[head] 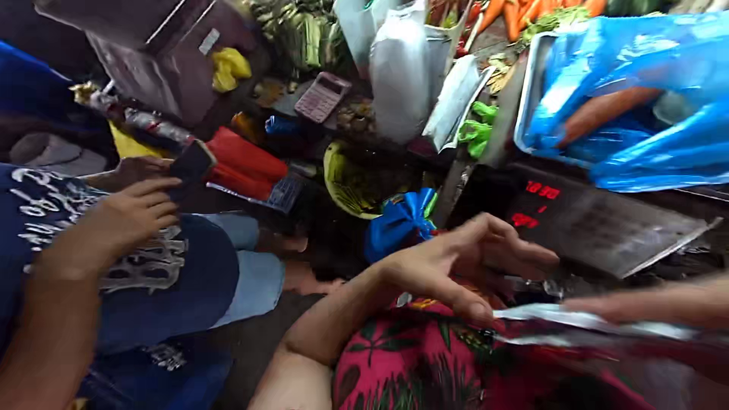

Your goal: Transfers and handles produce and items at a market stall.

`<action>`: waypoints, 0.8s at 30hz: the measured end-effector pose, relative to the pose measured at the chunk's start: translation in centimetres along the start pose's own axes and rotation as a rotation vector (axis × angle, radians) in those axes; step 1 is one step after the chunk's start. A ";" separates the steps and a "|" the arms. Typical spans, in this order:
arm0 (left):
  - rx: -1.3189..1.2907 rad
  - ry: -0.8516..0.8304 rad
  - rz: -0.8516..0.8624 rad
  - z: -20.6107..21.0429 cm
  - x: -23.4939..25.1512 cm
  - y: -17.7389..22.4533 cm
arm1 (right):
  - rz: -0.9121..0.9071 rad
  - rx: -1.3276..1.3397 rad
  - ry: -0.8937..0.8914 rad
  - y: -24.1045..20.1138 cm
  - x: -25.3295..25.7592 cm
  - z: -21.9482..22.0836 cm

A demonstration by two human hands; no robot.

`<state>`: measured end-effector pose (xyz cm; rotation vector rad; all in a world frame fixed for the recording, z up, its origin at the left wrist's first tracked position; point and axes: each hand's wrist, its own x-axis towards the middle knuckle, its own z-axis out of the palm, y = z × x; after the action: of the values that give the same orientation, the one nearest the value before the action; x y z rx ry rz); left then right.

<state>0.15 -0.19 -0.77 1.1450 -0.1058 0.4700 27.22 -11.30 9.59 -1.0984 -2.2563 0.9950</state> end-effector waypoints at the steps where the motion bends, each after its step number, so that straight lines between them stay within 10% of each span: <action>1: -0.084 -0.071 -0.023 -0.3 -0.6 -0.5 | -0.058 0.029 -0.107 0.1 4.6 0.8; 10: -0.387 0.416 -0.430 -1.9 -6.9 0.8 | 0.066 -0.140 0.069 2.8 14.6 10.4; 18: -0.325 0.410 -0.330 -4.0 -8.8 1.0 | -0.070 -0.226 0.112 4.3 17.6 13.0; 24: -0.222 0.111 -0.148 -6.3 -9.5 -0.3 | -0.026 0.091 0.021 4.8 18.1 11.0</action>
<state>-9.27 2.49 -6.68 0.8997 0.0232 0.3792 11.85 0.78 0.12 -1.0337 -2.1808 1.0598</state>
